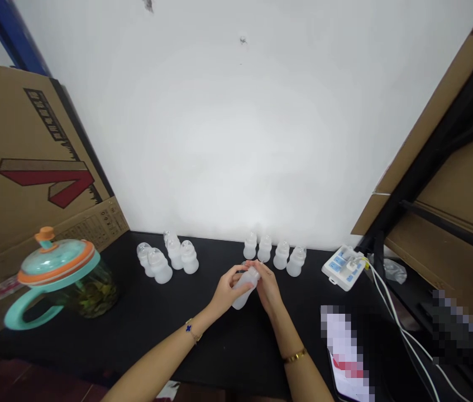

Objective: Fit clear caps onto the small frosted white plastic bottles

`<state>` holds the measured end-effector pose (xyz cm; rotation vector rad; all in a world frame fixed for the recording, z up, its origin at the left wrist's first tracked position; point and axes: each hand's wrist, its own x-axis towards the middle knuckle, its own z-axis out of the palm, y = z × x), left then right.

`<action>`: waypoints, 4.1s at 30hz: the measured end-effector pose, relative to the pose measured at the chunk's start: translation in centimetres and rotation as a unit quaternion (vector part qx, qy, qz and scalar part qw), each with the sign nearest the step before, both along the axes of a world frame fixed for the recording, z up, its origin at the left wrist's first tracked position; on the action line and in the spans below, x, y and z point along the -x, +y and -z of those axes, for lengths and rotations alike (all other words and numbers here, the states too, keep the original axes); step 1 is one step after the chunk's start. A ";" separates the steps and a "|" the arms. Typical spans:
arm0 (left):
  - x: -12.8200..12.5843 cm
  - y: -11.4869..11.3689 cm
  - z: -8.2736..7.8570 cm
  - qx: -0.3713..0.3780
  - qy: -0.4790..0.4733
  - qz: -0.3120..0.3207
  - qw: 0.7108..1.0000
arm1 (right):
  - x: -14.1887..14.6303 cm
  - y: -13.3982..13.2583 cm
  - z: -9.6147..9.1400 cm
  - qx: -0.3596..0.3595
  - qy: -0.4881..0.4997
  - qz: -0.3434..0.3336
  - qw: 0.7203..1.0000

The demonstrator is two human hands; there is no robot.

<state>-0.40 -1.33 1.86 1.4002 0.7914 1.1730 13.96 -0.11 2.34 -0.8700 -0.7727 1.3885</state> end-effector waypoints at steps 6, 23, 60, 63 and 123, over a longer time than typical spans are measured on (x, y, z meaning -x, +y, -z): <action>0.1 -0.2 -0.1 -0.025 0.026 -0.045 0.998 | 0.0 0.0 0.4 -0.012 -0.011 -0.004 1.000; 0.3 -0.1 0.6 -0.097 0.122 -0.122 0.980 | 0.3 -0.4 -0.2 0.005 -0.012 0.019 1.000; 2.7 3.1 -0.2 0.011 -0.063 -0.200 0.978 | -0.7 0.4 0.9 0.036 -0.123 0.116 0.985; 3.0 3.6 -0.2 0.067 -0.089 -0.196 0.974 | -0.8 0.8 1.9 -0.009 -0.280 0.122 0.952; 0.7 1.2 -0.1 0.161 -0.059 0.059 0.983 | -1.9 1.2 0.8 -0.022 0.070 0.156 0.985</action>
